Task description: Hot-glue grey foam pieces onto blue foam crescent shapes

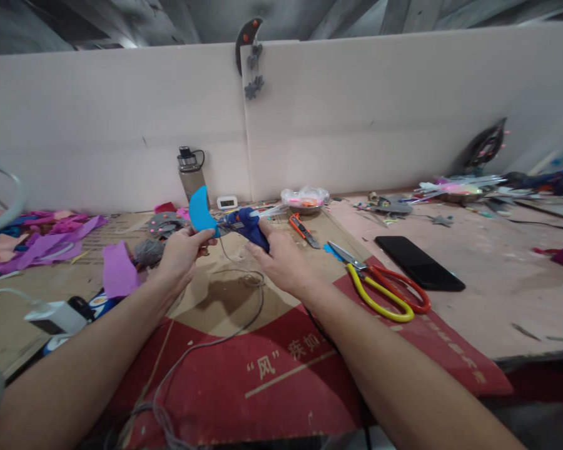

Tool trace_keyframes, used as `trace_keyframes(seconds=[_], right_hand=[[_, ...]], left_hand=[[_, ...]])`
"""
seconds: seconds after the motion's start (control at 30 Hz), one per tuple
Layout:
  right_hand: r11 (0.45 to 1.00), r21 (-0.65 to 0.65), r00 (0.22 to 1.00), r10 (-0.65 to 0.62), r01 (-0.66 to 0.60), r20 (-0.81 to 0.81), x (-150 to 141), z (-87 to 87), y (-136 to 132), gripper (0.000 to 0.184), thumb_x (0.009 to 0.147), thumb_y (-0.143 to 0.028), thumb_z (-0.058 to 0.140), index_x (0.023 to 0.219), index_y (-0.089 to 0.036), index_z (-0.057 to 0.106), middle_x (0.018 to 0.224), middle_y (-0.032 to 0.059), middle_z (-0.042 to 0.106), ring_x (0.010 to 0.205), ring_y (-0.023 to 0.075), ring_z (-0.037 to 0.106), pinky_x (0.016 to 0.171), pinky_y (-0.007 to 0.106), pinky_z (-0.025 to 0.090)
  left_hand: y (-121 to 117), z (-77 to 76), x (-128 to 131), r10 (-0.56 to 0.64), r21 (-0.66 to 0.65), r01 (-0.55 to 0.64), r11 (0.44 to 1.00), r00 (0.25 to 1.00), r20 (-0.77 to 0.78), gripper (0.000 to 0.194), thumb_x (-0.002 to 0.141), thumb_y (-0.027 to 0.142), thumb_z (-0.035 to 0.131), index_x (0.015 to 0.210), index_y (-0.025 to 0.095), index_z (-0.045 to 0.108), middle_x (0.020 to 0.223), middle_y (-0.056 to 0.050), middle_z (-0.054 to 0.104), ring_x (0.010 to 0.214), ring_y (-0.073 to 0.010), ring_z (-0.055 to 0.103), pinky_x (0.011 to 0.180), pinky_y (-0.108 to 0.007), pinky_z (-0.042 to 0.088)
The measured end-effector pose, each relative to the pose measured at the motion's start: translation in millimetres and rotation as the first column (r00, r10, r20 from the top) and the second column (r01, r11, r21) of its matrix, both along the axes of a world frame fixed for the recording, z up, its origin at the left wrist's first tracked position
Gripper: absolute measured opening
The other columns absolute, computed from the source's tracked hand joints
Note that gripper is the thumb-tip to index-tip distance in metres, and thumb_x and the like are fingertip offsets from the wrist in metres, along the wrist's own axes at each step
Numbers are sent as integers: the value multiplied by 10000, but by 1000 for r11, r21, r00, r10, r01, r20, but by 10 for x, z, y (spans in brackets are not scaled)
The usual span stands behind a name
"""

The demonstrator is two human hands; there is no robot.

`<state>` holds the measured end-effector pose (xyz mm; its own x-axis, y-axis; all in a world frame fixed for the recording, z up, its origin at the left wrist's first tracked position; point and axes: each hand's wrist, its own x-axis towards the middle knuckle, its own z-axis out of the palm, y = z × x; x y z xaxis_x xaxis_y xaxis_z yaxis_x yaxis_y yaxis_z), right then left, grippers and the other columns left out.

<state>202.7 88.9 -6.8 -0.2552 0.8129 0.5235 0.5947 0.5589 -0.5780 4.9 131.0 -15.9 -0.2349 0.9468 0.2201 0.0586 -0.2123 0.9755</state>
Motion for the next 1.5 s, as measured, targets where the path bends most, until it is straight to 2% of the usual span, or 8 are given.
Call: trace_keyframes(seconds=[0.63,0.83,1.13,1.27,1.33,1.4,1.43,1.5], right_hand=[[1000,-24,1000,-11,10,-11,0,7,6,326,853,-318,460,1154,-201,504,1001,92,635,879,236,579,760,367,429],[999,12,999,-33,34,-23,13,-6,22,293,850,-319,464,1112,-200,519,942,79,636,821,227,576,721,356,428],[999,36,987,3,3,-161,26,0,40,243,823,-275,501,1053,-213,543,915,49,624,799,195,553,717,332,410],[990,-102,903,45,-98,-426,62,-63,137,205,808,-310,518,994,-225,534,860,16,621,634,129,511,590,272,407],[953,-215,790,37,-212,-613,103,-110,226,199,797,-339,525,962,-229,519,856,8,631,543,97,469,515,243,389],[889,-343,693,-42,-303,-720,153,-163,329,196,791,-344,520,944,-221,516,892,21,643,534,86,478,512,233,406],[858,-422,699,-109,-294,-707,178,-193,383,196,797,-344,503,944,-216,520,911,30,646,556,88,502,532,234,425],[810,-567,789,-249,-148,-561,219,-259,485,223,815,-359,454,951,-201,532,920,49,649,618,108,549,574,248,455]], left_hand=[[-14,6,0,-7,1,7,1000,999,-45,181,601,294,661,687,139,623,604,-38,634,542,-122,534,472,-232,310],[-23,6,5,-15,7,15,1000,998,-62,189,616,303,660,702,136,633,628,-52,647,568,-132,560,480,-231,329],[-41,25,19,-53,-81,62,995,992,117,208,562,273,710,679,139,603,641,-36,628,589,-118,584,462,-200,305],[-48,43,34,-66,-92,86,992,977,202,234,523,243,732,665,137,579,632,-17,608,556,-103,578,424,-191,262],[-51,51,42,-65,-107,92,990,971,230,253,508,236,740,671,137,573,642,-12,606,560,-101,582,412,-185,253],[-53,58,49,-67,-119,99,988,968,243,267,503,238,746,678,138,571,649,-8,604,563,-99,582,405,-181,251],[-54,60,53,-69,-120,101,988,967,245,268,503,239,746,679,139,571,646,-6,601,561,-97,580,402,-179,250],[-56,65,59,-71,-119,102,988,967,243,259,510,237,743,677,140,569,635,-3,595,553,-92,575,399,-179,250]])
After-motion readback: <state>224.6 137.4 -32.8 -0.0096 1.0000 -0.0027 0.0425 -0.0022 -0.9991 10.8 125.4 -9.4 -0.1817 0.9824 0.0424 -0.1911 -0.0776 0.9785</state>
